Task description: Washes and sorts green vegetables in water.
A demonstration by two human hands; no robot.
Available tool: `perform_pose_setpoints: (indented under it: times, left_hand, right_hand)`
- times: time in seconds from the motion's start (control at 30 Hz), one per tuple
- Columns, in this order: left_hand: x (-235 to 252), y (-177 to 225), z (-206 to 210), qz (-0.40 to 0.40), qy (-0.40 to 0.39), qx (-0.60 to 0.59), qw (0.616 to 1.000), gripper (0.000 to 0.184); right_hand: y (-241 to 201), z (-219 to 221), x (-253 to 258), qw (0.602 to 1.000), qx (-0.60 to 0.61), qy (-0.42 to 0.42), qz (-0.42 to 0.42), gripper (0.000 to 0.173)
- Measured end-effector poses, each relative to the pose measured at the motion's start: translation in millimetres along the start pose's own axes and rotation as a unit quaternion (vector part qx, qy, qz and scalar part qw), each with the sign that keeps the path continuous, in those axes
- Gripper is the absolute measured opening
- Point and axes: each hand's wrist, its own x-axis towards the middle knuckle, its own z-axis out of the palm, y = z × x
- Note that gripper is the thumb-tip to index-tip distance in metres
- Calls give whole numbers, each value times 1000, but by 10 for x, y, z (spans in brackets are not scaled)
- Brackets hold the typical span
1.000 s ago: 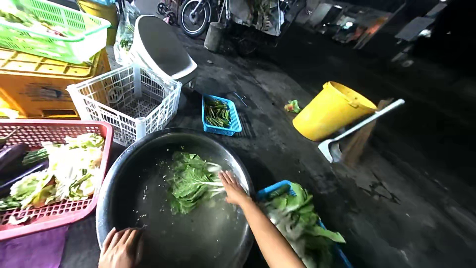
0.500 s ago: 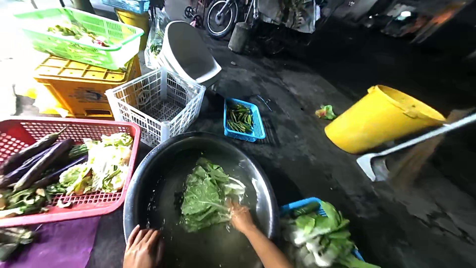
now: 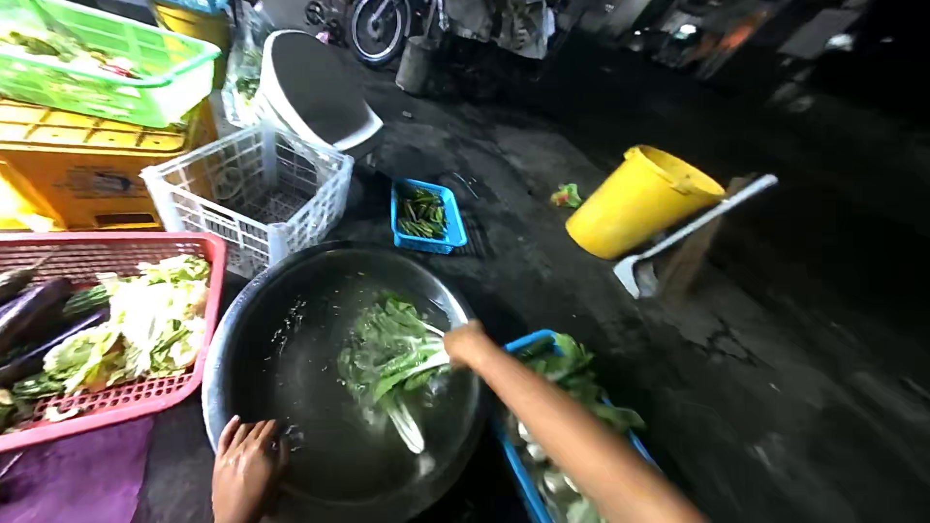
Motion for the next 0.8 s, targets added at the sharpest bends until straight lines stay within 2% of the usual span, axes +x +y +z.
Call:
perform_pose_setpoints:
  times: [0.1,0.2,0.33,0.4,0.43,0.5,0.57,0.63,0.7,0.73,0.8]
  left_hand:
    - [-1,31,-101,-5,-51,-2,999,33]
    - [-13,5,-103,-10,-113,9,994,34]
    - [13,-27,-103,-18,-160,21,987,38]
    - [5,-25,-138,-18,-165,28,986,39]
    - [4,-25,-145,-18,-164,30,986,39]
    - [20,-22,-163,-25,-169,34,985,40]
    - [40,-20,-178,-34,-178,34,983,39]
    - [36,-29,-182,-32,-168,34,985,39]
    - [13,-23,-205,-22,-154,26,987,39]
    - [-6,-31,-186,-19,-137,23,990,39]
    - [-30,-46,-99,-27,-94,22,995,38]
  right_hand:
    - [446,-180,-405,997,9,46,55,41]
    - [1042,49,-545,994,59,45,84,47]
    - [1987,924,-815,969,230,46,82,45]
    - [2413,1590,-914,923,361,52,124,52]
    - [2536,1914,-981,885,431,54,167,56]
    - [2582,2469,-1119,778,563,73,271,61]
    - [2485,2917,-1131,667,649,101,351,59]
    - [2314,3319,-1009,590,701,109,385,58]
    - [2056,3676,-805,563,725,83,389,59]
    - [1911,3842,-686,563,731,54,382,59]
    - [1698,4086,-499,593,724,-2,352,65]
